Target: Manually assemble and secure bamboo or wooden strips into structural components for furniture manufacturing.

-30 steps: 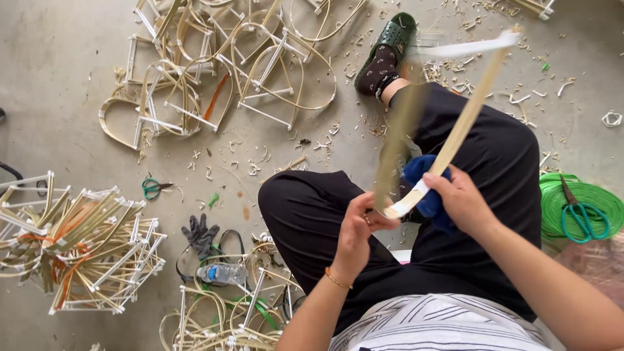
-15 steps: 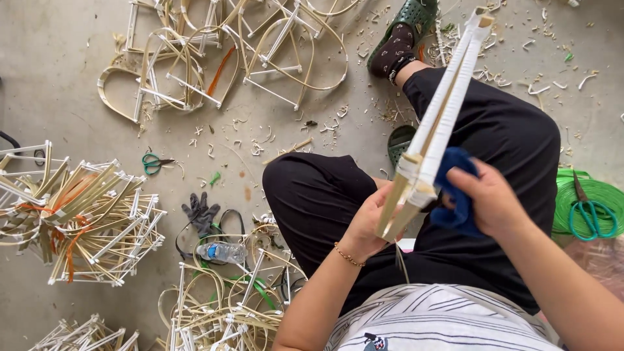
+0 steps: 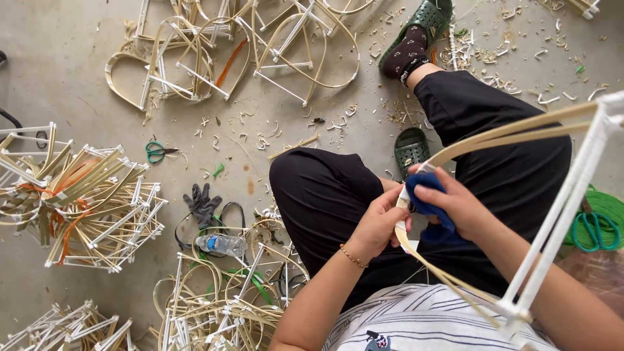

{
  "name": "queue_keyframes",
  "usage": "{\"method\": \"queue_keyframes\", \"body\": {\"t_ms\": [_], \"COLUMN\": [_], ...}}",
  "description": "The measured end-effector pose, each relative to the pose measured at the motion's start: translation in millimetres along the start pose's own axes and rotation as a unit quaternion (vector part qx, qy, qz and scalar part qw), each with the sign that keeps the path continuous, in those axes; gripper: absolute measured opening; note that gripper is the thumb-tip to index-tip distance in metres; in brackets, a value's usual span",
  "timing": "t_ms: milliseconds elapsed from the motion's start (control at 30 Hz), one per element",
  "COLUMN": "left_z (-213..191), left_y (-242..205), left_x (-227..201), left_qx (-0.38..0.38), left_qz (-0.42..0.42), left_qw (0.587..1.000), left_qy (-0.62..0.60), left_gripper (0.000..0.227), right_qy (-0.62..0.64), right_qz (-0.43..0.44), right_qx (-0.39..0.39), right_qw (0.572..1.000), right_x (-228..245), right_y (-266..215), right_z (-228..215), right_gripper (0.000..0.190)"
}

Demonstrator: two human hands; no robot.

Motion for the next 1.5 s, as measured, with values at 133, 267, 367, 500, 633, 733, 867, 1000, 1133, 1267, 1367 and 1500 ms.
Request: {"method": "queue_keyframes", "body": {"t_ms": [133, 267, 367, 500, 633, 733, 867, 1000, 1133, 1267, 1367, 1500], "left_z": [-3, 4, 4, -6, -5, -16, -9, -16, -1, -14, 14, 11], "left_y": [7, 6, 11, 16, 20, 23, 25, 18, 14, 15, -8, -3], "left_x": [15, 13, 11, 24, 20, 31, 26, 27, 11, 35, 3, 17], "left_qx": [-0.016, -0.059, -0.063, -0.063, -0.055, -0.058, -0.049, -0.039, -0.011, 0.011, -0.006, -0.022], "left_qz": [0.019, 0.034, 0.061, 0.052, 0.055, 0.049, 0.020, -0.052, -0.116, -0.067, -0.065, -0.100], "left_qw": [1.000, 0.997, 0.996, 0.996, 0.995, 0.996, 0.999, 0.995, 0.990, 0.995, 0.997, 0.987], "left_qy": [0.019, 0.035, 0.030, 0.036, 0.059, 0.054, 0.001, -0.072, -0.079, -0.078, -0.047, -0.125], "left_gripper": [0.042, 0.052, 0.054, 0.049, 0.054, 0.046, 0.053, 0.047, 0.044, 0.039, 0.058, 0.055], "right_qy": [0.013, -0.210, -0.268, -0.077, -0.265, -0.199, -0.210, -0.215, -0.193, -0.311, -0.292, -0.279], "right_qz": [0.100, -0.160, -0.120, 0.017, -0.031, -0.006, -0.027, -0.146, -0.020, -0.020, -0.082, -0.104], "right_qx": [0.029, -0.061, -0.100, -0.007, -0.120, -0.101, -0.051, -0.094, -0.109, -0.078, -0.168, -0.191], "right_qw": [0.994, 0.962, 0.951, 0.997, 0.956, 0.975, 0.976, 0.961, 0.975, 0.947, 0.938, 0.935], "right_x": [-26, 3, 1, -33, -14, -20, -10, 1, -20, 9, 65, 37], "right_y": [6, 14, 11, 24, 17, 21, 28, 39, 39, 35, 50, 43], "right_z": [1, -15, -12, -14, -17, -16, -29, -63, -61, -43, -92, -83], "right_gripper": [0.045, 0.038, 0.035, 0.033, 0.022, 0.021, 0.023, 0.029, 0.034, 0.034, 0.029, 0.038]}}
Point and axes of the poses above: each hand's wrist, its own y-axis towards the middle knuckle, its own z-axis out of the palm, x = y × z, the point moved 6 cm from there along y, towards the middle knuckle, and after that the axes turned 6 degrees about x, right-handed, at the moved point
